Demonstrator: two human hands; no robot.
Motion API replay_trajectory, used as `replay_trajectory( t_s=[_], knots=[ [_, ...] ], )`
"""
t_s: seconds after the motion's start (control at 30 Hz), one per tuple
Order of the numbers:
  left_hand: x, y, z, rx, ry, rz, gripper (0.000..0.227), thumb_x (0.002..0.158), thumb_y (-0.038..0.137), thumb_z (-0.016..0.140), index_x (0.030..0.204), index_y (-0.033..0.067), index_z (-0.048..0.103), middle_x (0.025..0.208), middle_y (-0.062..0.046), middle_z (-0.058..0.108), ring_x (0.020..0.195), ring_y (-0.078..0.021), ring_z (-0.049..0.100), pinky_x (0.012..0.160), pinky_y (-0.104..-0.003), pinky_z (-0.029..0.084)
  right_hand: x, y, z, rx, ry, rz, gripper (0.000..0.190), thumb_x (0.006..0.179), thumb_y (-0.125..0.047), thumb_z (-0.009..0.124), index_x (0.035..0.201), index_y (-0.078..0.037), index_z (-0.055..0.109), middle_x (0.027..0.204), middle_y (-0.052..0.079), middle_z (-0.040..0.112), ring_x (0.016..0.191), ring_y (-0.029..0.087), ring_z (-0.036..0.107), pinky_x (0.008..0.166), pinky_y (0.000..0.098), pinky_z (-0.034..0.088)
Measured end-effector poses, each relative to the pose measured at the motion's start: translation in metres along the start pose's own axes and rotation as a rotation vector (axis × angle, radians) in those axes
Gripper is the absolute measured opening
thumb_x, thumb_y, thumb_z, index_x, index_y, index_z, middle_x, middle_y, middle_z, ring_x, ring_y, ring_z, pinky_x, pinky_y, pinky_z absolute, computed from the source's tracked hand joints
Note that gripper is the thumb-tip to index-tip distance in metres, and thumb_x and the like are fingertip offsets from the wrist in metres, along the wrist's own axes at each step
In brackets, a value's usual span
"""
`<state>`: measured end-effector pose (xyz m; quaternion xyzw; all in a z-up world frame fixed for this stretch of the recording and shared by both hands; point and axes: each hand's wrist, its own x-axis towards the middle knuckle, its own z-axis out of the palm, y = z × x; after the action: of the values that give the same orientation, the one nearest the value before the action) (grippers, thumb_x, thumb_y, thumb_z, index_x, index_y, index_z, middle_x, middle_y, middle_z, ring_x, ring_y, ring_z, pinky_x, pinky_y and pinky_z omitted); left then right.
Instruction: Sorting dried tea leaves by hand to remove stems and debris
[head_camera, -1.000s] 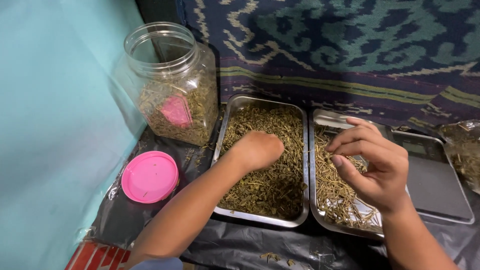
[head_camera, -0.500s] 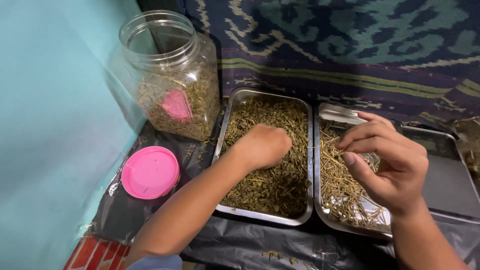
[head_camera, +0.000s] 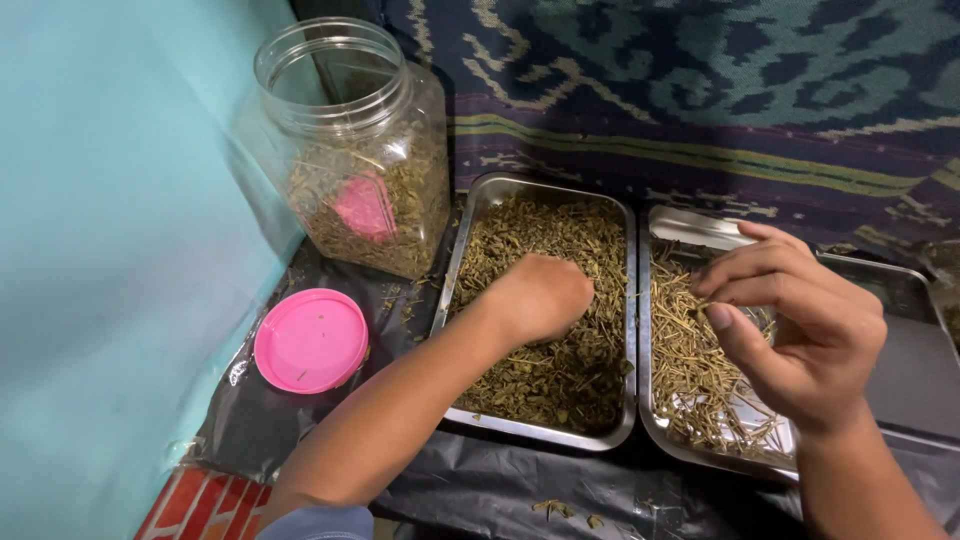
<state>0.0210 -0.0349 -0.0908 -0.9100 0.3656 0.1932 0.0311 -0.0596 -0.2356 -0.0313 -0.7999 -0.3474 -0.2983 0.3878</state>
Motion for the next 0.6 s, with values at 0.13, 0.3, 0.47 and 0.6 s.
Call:
replay_trajectory(
  t_s=[0.13,0.3,0.47,0.6],
  knots=[
    [-0.005,0.002,-0.002,-0.052,-0.011,-0.012,0.04,0.089,-0.023,0.034,0.072,0.0067,0.055,0.064,0.0,0.043,0.054,-0.0071,0.039,0.047,-0.019,0.045,-0.002,0.001,0.0,-0.004,-0.003,-0.002,0.022,0.091,-0.008,0.062,0.072,0.003,0.061,0.082,0.018,0.067,0.078,0.025,0.067,0.108,0.0516,0.052],
    [-0.006,0.002,-0.002,-0.135,-0.003,-0.011,0.04,0.098,-0.016,0.033,0.072,0.0067,0.053,0.063,0.0,0.041,0.052,-0.0069,0.035,0.043,-0.02,0.041,-0.003,0.004,-0.001,0.004,0.004,-0.004,0.021,0.09,-0.008,0.063,0.072,0.003,0.062,0.083,0.019,0.068,0.079,0.026,0.068,0.108,0.0516,0.053],
    [-0.004,0.001,-0.002,-0.189,0.06,0.026,0.036,0.094,-0.016,0.033,0.072,0.0094,0.048,0.066,0.001,0.04,0.056,-0.0083,0.032,0.047,-0.022,0.042,-0.001,0.001,-0.002,-0.009,0.005,-0.003,0.022,0.09,-0.007,0.063,0.072,0.004,0.061,0.082,0.02,0.067,0.078,0.026,0.067,0.108,0.0524,0.052],
    [0.002,0.0,0.004,-0.199,0.142,0.098,0.038,0.088,-0.02,0.035,0.069,0.0103,0.047,0.064,0.003,0.041,0.054,-0.0073,0.032,0.047,-0.02,0.04,-0.001,0.001,-0.002,-0.007,0.005,-0.012,0.021,0.09,-0.008,0.063,0.071,0.003,0.061,0.081,0.019,0.067,0.077,0.026,0.067,0.107,0.0514,0.052]
  ],
)
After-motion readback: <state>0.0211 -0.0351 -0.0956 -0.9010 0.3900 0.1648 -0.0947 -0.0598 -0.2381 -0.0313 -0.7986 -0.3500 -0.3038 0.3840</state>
